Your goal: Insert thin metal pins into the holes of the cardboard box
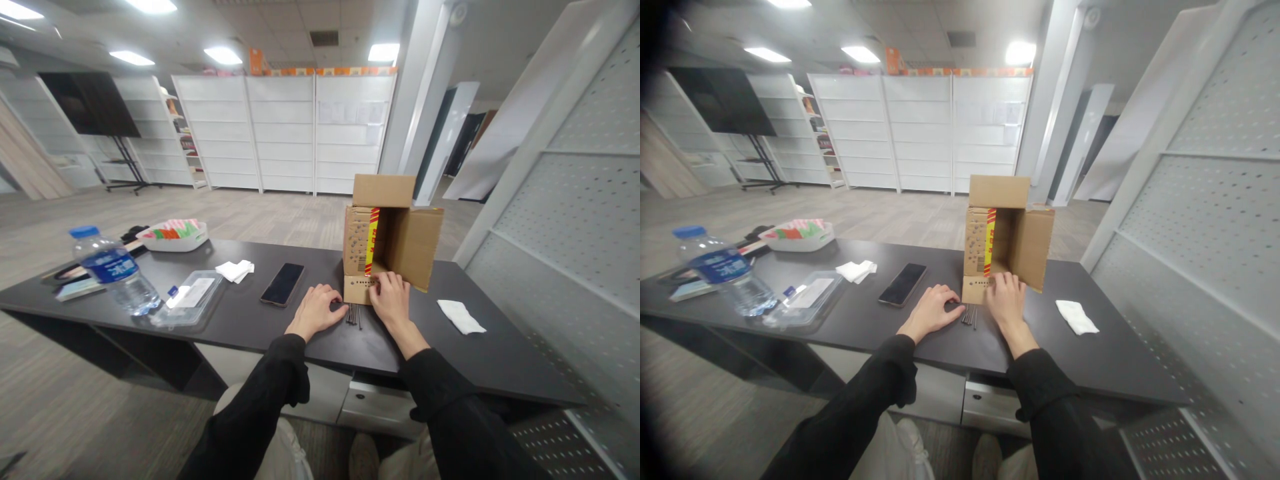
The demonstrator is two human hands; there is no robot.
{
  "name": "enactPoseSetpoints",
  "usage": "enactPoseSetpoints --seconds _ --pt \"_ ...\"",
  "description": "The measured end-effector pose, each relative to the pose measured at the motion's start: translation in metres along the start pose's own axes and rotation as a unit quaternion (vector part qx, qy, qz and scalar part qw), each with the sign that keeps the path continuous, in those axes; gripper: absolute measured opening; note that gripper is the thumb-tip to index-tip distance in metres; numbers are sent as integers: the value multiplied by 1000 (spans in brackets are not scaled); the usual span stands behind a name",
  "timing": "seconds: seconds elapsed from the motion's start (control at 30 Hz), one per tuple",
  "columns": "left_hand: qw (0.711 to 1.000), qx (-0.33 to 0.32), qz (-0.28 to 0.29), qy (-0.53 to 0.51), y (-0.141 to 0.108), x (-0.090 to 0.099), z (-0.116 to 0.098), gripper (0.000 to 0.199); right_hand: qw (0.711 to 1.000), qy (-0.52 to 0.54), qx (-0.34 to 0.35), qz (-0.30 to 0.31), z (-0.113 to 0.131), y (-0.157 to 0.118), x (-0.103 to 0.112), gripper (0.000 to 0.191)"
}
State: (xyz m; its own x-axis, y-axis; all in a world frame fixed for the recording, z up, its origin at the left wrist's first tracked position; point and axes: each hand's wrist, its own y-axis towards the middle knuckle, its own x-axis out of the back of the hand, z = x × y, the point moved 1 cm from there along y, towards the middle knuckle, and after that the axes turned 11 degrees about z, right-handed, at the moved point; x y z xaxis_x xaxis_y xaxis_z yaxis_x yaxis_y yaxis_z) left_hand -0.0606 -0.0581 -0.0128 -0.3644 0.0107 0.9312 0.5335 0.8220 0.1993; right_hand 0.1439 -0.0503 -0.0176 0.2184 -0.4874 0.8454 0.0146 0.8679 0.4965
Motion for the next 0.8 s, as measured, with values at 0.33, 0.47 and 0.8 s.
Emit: enactPoseSetpoints --seconds 0.33,0.47,0.8 --pt "1000 2 -4 4 0 -1 1 23 1000 6 -5 6 2 2 0 21" --pt "1000 2 0 1 0 0 0 24 1000 14 -8 8 2 3 0 21" --pt "1000 6 8 -2 0 2 -3 25 1000 24 -9 18 1 6 -2 21"
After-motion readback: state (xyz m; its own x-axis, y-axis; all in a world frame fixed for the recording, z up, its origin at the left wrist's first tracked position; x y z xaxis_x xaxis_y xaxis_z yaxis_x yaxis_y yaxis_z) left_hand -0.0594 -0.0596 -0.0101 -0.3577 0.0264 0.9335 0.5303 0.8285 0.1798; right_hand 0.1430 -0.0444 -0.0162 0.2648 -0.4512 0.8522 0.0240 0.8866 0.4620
